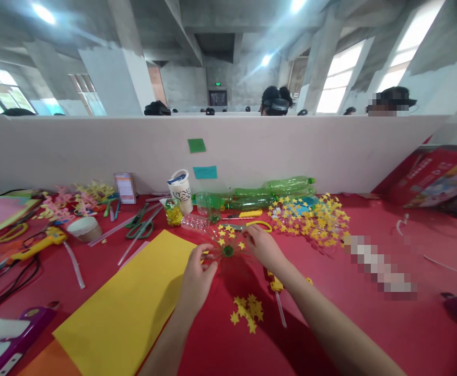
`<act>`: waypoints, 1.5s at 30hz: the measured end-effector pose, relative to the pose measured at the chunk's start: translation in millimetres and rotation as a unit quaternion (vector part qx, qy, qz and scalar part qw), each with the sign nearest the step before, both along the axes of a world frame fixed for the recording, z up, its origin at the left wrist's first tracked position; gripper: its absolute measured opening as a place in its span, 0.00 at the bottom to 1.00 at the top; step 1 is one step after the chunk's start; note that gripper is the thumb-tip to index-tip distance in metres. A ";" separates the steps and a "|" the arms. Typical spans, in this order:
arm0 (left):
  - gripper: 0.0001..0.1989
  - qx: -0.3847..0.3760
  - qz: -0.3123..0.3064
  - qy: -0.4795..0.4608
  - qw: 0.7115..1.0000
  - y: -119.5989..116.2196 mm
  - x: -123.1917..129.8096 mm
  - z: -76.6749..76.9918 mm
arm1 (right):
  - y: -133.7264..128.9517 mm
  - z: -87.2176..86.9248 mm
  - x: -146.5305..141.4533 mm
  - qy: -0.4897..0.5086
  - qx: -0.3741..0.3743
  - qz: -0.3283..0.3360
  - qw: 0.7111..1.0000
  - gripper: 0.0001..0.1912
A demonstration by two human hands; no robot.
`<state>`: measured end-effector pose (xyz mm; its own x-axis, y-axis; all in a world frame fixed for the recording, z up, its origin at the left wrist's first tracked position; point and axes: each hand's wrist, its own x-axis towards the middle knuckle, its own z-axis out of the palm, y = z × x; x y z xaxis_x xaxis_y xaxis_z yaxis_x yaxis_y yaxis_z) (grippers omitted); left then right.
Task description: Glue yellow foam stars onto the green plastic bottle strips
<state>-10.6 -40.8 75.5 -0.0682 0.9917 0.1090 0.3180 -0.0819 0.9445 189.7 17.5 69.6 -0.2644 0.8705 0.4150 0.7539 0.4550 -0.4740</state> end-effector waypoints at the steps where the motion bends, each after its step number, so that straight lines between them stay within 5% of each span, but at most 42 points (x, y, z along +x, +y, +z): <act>1: 0.14 0.003 0.001 0.003 1.000 0.5 -0.2 0.2 | 0.6 0.8 0.3 0.000 0.002 0.000 1.000 0.13; 9: 0.13 0.010 -0.008 -0.001 1.000 6.8 -5.0 -3.0 | -13.9 12.3 15.0 0.015 0.027 -0.027 0.999 0.11; 13: 0.13 0.083 0.021 0.075 0.993 7.7 -4.0 2.8 | -38.5 13.8 27.3 0.040 0.072 -0.026 0.996 0.11; 18: 0.09 0.205 0.059 0.132 0.968 -3.1 2.9 2.7 | -76.7 4.7 27.5 -0.012 0.065 0.070 0.995 0.08; 22: 0.04 0.224 -0.027 0.165 0.960 -15.7 7.0 -12.1 | -94.8 -6.3 13.9 -0.141 0.011 0.160 0.977 0.04; 27: 0.11 0.189 -0.140 0.182 0.955 -25.2 14.4 -18.3 | -101.7 -19.1 -1.7 -0.221 0.024 0.149 0.963 0.06; 37: 0.13 0.125 -0.140 0.118 0.975 -26.1 21.6 -15.9 | -99.7 -40.3 -11.1 -0.255 0.078 0.146 0.953 0.06; 42: 0.15 0.098 -0.145 0.108 0.979 -28.2 20.7 -13.5 | -103.1 -24.0 -7.0 -0.143 0.029 0.107 0.983 0.04; 45: 0.17 0.006 -0.175 0.047 0.983 -29.5 21.7 -14.8 | -103.8 -14.4 -1.0 -0.043 0.047 0.078 0.995 0.06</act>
